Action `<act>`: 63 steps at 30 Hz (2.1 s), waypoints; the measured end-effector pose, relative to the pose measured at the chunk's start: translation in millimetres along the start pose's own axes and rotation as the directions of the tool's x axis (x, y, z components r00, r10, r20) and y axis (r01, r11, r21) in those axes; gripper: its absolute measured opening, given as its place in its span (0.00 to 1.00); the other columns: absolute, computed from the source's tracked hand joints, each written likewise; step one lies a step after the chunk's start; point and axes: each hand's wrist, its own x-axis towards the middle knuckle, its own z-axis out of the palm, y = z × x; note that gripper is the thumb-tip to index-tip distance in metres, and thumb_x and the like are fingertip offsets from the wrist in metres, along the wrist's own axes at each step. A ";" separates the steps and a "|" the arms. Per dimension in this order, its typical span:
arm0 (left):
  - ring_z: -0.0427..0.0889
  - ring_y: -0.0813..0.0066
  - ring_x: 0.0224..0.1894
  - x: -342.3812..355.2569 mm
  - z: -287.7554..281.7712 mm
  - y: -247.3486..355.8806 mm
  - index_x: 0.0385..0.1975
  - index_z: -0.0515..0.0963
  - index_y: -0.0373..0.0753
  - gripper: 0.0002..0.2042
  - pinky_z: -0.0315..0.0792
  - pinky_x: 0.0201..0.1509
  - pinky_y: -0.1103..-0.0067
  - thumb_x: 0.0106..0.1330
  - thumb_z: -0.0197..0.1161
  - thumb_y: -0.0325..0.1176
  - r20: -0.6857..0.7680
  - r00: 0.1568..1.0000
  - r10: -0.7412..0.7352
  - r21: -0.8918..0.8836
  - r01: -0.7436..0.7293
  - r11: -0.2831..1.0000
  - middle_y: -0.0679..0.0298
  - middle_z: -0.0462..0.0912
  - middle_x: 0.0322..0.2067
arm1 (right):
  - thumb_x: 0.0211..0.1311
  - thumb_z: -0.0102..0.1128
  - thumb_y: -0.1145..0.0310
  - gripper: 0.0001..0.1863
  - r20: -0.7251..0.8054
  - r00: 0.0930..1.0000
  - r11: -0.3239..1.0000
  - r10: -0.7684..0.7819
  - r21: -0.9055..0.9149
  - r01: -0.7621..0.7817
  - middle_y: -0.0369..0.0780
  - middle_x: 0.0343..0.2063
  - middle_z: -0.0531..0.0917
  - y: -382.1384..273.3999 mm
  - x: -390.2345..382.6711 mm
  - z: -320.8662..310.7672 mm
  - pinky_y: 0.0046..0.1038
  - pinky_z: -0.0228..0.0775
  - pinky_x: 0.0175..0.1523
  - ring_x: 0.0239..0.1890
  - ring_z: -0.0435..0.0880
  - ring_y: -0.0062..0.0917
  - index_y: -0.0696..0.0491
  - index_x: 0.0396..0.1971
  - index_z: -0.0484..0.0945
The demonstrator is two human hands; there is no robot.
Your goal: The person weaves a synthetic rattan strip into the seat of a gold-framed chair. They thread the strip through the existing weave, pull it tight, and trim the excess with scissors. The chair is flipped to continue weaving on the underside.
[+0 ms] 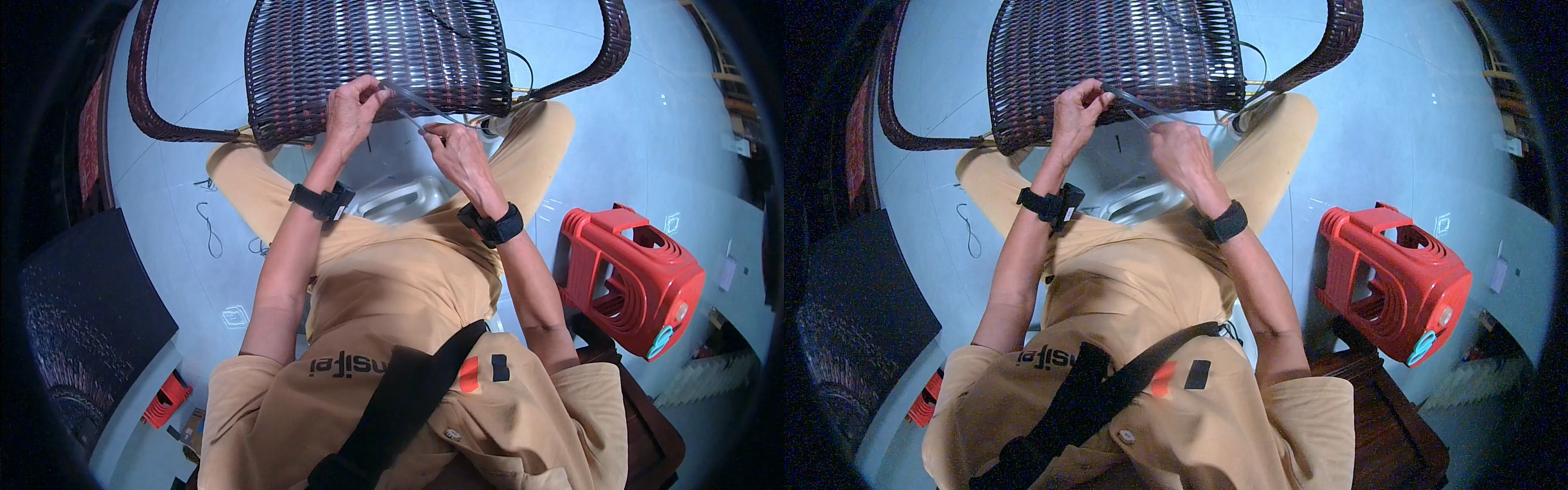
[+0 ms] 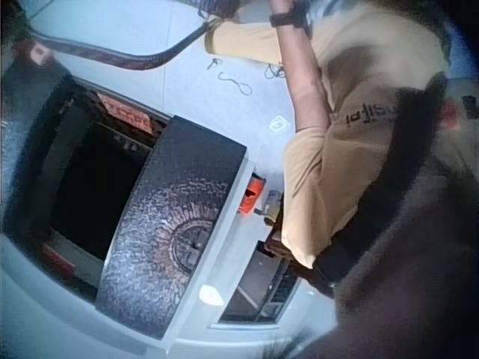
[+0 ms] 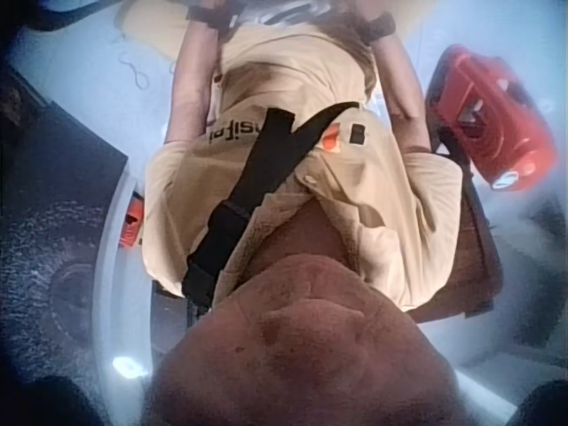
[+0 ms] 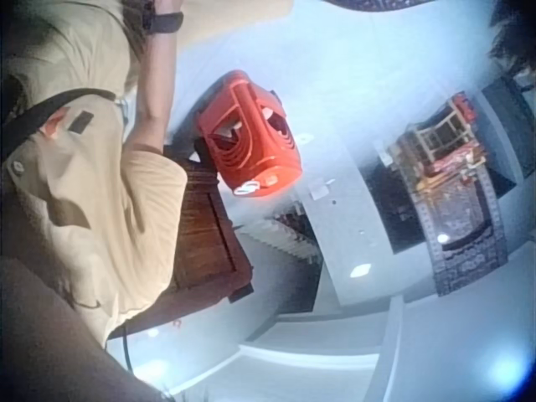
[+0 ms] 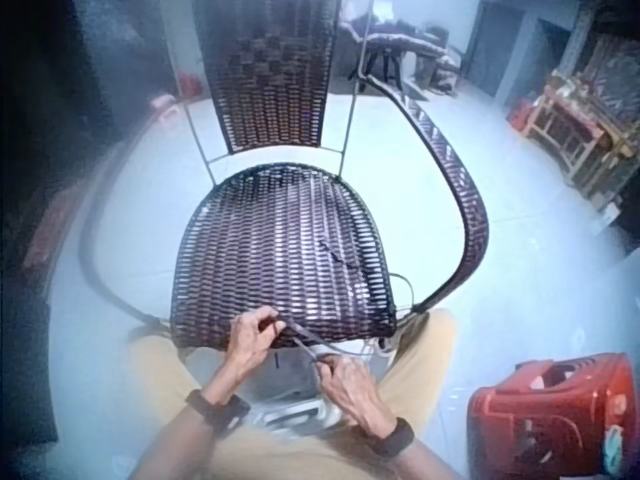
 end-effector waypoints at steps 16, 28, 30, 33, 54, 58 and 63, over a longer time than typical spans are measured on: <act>0.69 0.78 0.18 0.2 -5.1 16.4 0.25 0.76 0.33 0.07 0.65 0.25 0.78 0.58 0.61 0.31 0.120 0.992 0.045 0.090 -0.056 0.994 0.63 0.74 0.15 | 0.56 0.45 0.67 0.17 0.141 0.990 0.998 0.020 -0.059 -0.011 0.46 0.19 0.80 -9.7 16.3 -10.4 0.29 0.70 0.25 0.16 0.77 0.29 0.56 0.38 0.81; 0.71 0.75 0.17 32.1 1.9 1.7 0.22 0.76 0.35 0.08 0.66 0.25 0.74 0.56 0.60 0.34 0.324 0.933 0.156 0.134 -0.208 0.969 0.62 0.73 0.13 | 0.60 0.46 0.69 0.13 0.026 0.961 0.921 -0.274 -0.282 0.270 0.48 0.25 0.81 3.7 15.0 -4.0 0.38 0.73 0.29 0.25 0.81 0.41 0.50 0.37 0.81; 0.72 0.75 0.17 28.3 2.4 9.7 0.23 0.76 0.35 0.08 0.66 0.25 0.74 0.56 0.60 0.34 0.300 0.941 0.159 0.181 -0.219 0.959 0.63 0.73 0.13 | 0.60 0.48 0.69 0.11 0.017 0.973 0.918 -0.230 -0.328 0.222 0.47 0.26 0.82 -4.4 7.1 -6.2 0.38 0.74 0.33 0.28 0.81 0.43 0.50 0.35 0.81; 0.73 0.76 0.18 24.6 2.8 11.8 0.23 0.77 0.35 0.08 0.67 0.25 0.76 0.57 0.60 0.33 0.283 0.952 0.116 0.160 -0.166 0.973 0.63 0.74 0.14 | 0.53 0.47 0.70 0.11 -0.072 0.966 0.943 -0.249 -0.243 0.225 0.52 0.26 0.81 2.6 3.3 3.8 0.43 0.73 0.37 0.30 0.81 0.47 0.52 0.31 0.80; 0.72 0.86 0.19 32.3 9.1 -1.9 0.18 0.71 0.36 0.09 0.68 0.24 0.86 0.59 0.60 0.26 0.337 0.935 -0.115 -0.151 0.174 0.973 0.70 0.75 0.18 | 0.51 0.59 0.62 0.16 -0.109 0.989 0.992 -0.103 -0.090 0.094 0.52 0.21 0.79 17.0 -16.5 -22.1 0.39 0.72 0.35 0.28 0.81 0.44 0.55 0.38 0.81; 0.73 0.86 0.22 29.7 10.0 -0.8 0.20 0.74 0.37 0.07 0.68 0.26 0.88 0.60 0.60 0.27 0.328 0.940 -0.094 -0.196 0.165 0.967 0.72 0.75 0.20 | 0.51 0.60 0.64 0.17 -0.165 0.980 0.977 -0.109 0.165 0.137 0.52 0.26 0.82 7.4 -7.1 -17.1 0.32 0.73 0.37 0.29 0.83 0.35 0.57 0.39 0.81; 0.73 0.87 0.23 19.8 0.4 13.3 0.25 0.79 0.34 0.05 0.68 0.29 0.87 0.57 0.63 0.29 0.185 0.979 -0.088 -0.403 0.158 0.902 0.71 0.77 0.21 | 0.51 0.62 0.68 0.16 -0.184 0.982 0.833 0.051 0.550 0.060 0.42 0.34 0.84 -1.5 7.2 -11.2 0.23 0.71 0.42 0.34 0.80 0.21 0.62 0.38 0.80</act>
